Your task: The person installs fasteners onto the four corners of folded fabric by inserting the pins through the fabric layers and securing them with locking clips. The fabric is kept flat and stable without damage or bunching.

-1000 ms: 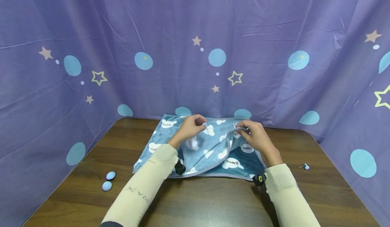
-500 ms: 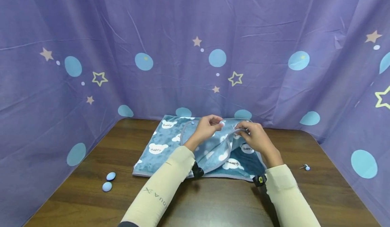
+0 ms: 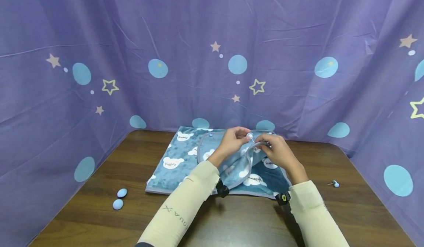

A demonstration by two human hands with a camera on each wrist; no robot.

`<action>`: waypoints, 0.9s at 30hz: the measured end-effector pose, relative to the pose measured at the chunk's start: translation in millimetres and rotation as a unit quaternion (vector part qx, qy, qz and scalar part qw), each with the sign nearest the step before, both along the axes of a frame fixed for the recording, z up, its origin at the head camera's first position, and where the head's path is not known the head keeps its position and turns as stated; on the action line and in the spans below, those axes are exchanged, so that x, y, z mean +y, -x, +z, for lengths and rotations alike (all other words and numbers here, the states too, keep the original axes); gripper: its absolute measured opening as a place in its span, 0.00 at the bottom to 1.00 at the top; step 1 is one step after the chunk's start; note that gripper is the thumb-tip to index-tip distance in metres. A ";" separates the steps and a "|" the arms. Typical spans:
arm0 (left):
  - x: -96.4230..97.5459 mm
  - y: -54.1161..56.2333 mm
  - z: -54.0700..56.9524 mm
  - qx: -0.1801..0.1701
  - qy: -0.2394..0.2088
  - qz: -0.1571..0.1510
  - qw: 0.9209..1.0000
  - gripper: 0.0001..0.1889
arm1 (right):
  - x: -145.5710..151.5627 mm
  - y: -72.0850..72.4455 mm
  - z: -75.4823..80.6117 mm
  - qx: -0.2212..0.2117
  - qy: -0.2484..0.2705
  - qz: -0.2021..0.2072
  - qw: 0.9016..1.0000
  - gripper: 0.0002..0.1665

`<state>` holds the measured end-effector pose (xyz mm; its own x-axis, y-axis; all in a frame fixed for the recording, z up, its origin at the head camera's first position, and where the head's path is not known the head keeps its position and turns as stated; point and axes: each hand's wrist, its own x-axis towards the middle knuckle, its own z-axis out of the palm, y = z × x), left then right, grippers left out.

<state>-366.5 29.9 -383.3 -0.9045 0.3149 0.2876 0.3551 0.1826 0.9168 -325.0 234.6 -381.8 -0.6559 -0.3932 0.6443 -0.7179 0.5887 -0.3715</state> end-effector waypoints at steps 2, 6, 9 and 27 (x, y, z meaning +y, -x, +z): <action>1.4 -0.7 0.7 0.006 0.004 -0.001 1.000 0.13 | -0.1 0.0 -0.4 0.005 0.002 -0.002 1.000 0.15; 3.2 -1.6 1.2 0.016 0.004 -0.006 1.000 0.11 | 0.4 0.8 -0.9 0.014 0.005 -0.002 1.000 0.15; 3.0 -2.5 0.6 0.016 0.000 -0.010 1.000 0.11 | 1.1 0.8 -0.4 0.017 0.007 -0.002 1.000 0.15; 0.7 -9.0 -0.7 -0.030 -0.028 -0.054 0.998 0.12 | 4.5 -1.9 3.0 -0.006 0.029 0.003 1.000 0.14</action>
<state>-357.4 30.7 -384.0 -0.8822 0.3965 0.2542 0.3143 0.0938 0.9447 -323.1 239.1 -378.8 -0.6613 -0.3597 0.6582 -0.7171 0.5608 -0.4139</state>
